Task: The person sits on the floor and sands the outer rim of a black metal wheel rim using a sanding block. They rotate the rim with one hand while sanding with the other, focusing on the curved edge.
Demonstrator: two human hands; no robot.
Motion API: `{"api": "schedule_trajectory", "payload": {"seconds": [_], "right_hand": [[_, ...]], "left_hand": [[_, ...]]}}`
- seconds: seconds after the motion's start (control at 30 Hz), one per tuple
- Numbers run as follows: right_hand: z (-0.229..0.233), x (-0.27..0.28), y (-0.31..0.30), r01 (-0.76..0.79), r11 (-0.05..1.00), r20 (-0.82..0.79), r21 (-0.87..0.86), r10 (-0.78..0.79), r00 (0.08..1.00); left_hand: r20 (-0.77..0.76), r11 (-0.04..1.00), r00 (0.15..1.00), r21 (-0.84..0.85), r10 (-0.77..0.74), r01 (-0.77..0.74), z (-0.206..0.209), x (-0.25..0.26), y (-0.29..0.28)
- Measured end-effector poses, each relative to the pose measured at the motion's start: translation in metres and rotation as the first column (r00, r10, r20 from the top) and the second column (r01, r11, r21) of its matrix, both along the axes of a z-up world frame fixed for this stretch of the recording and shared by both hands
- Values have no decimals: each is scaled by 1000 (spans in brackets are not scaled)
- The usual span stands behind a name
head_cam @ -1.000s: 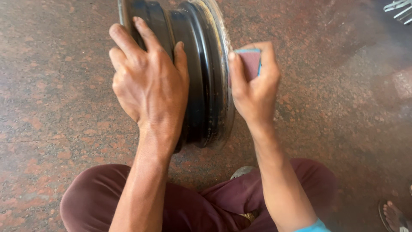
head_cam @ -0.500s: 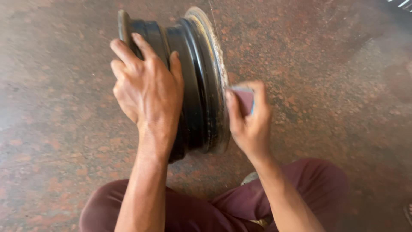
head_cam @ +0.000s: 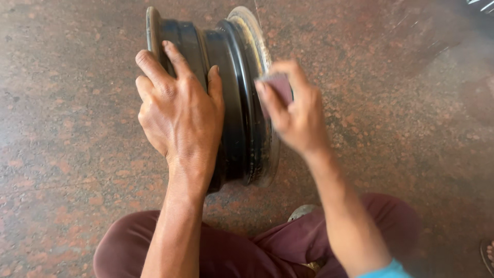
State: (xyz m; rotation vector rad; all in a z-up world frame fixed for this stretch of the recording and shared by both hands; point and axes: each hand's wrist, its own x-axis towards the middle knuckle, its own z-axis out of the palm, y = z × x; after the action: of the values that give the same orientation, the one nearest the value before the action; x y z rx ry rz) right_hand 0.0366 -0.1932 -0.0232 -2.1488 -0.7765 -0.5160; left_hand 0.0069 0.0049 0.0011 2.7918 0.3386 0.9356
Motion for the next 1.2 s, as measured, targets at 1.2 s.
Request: {"api": "schedule_trajectory", "payload": {"seconds": [1.2], "right_hand": [[30,-89,39,420,870,239,-258,-364,900]], "left_hand": [[46,995,997,74,58,-61,-3,-9,-5]]}}
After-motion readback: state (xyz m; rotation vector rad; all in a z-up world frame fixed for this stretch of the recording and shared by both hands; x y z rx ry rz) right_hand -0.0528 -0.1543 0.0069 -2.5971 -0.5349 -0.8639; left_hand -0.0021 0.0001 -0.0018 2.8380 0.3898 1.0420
